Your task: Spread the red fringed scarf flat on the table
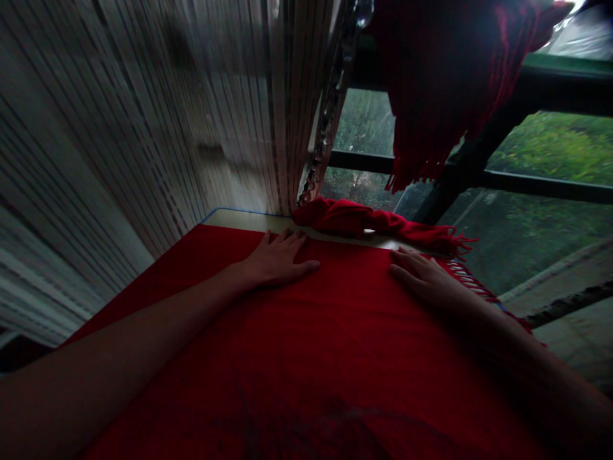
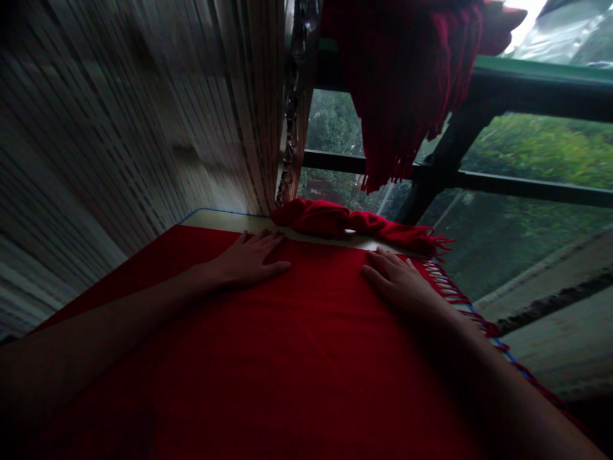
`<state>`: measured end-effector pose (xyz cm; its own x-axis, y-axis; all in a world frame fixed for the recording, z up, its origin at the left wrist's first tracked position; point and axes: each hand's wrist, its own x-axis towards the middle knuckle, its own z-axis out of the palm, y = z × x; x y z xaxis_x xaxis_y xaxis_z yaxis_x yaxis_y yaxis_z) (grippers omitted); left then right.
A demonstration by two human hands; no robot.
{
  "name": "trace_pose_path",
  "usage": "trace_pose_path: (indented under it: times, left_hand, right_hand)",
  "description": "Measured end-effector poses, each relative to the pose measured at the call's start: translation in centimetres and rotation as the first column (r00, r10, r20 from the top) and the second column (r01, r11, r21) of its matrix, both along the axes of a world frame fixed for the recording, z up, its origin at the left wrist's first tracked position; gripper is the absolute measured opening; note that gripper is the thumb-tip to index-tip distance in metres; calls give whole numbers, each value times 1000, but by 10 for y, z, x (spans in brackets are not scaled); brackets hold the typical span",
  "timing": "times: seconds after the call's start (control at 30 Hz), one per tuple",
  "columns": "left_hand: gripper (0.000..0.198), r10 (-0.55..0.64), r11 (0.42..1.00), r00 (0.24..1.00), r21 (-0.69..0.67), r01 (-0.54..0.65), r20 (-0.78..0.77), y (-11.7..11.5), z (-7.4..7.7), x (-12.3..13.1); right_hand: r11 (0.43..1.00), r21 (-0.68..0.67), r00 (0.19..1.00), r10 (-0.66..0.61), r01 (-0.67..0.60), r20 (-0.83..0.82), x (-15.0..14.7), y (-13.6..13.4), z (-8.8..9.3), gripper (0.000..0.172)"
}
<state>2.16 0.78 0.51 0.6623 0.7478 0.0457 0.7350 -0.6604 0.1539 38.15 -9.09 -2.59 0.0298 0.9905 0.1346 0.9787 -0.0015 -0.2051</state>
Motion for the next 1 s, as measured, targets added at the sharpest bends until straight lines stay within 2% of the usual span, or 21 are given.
trace_pose_path:
  times: [0.17, 0.33, 0.57, 0.77, 1.0]
  left_hand:
    - [97, -9, 1000, 1000, 1, 9, -2, 0, 1, 0]
    - [96, -4, 1000, 1000, -12, 4, 1, 0, 1, 0]
    - [98, -13, 1000, 1000, 0, 13, 12, 2, -2, -1]
    - [97, -9, 1000, 1000, 2, 9, 9, 1, -1, -1]
    - [96, -8, 1000, 1000, -2, 8, 7, 0, 0, -1]
  right_hand:
    - [1000, -8, 1000, -5, 5, -2, -1, -1, 1, 79]
    - [1000, 29, 1000, 2, -2, 3, 0, 0, -2, 74]
    - [1000, -22, 1000, -6, 6, 7, -3, -1, 3, 79]
    - [1000, 23, 1000, 5, -5, -7, 0, 0, 0, 73]
    - [1000, -4, 1000, -8, 8, -6, -1, -1, 1, 76]
